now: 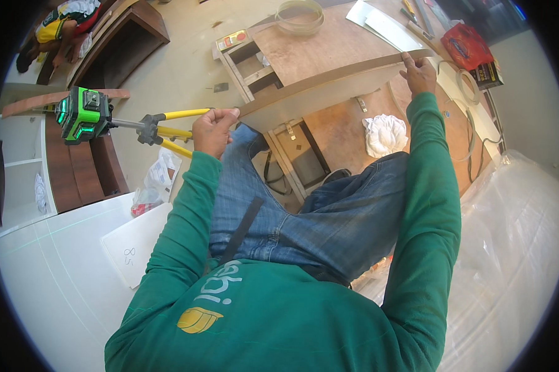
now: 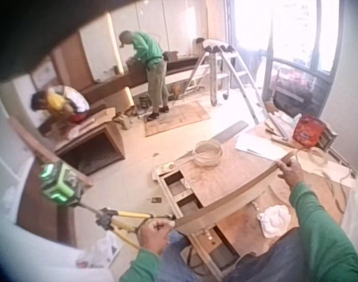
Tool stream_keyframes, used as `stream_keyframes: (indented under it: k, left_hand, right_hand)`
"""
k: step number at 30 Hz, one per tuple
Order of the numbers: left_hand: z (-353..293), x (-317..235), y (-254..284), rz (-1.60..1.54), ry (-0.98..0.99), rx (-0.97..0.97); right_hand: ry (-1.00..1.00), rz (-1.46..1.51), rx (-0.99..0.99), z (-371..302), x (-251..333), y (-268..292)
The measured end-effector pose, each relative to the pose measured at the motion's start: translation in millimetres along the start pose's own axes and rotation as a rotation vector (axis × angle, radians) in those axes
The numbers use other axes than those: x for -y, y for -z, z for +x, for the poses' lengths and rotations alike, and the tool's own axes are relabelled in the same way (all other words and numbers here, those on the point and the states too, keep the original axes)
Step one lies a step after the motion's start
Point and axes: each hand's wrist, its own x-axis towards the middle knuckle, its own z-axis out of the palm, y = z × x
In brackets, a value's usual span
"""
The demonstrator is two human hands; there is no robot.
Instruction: The person attaches hinges to a white cabinet door and wipes the surface with a cloth. They then handle a long wooden trim piece, wiping it and inspecting it closely.
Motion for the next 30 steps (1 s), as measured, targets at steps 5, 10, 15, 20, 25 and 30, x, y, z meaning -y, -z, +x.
stream_keyframes:
  k: [5, 10, 15, 20, 25, 30]
  left_hand:
    - [3, 3, -1, 0.009, -0.002, 0.004]
    - [3, 7, 0, 0.009, 0.0, 0.017]
    - [7, 15, 3, -0.02, 0.013, 0.032]
    - [6, 12, 3, -0.006, 0.035, 0.046]
    - [8, 17, 6, -0.007, 0.024, 0.061]
    - [13, 23, 7, 0.019, -0.007, 0.11]
  right_hand:
    - [0.012, 0.008, -0.006, 4, -4, 2]
    - [-0.009, -0.014, 0.001, 5, -7, 3]
    - [0.019, -0.027, -0.006, 3, -5, 0]
    - [0.068, 0.001, -0.046, 3, -10, -2]
    - [0.029, -0.01, -0.019, 4, -10, -1]
    - [0.04, -0.07, -0.021, 8, -17, 5]
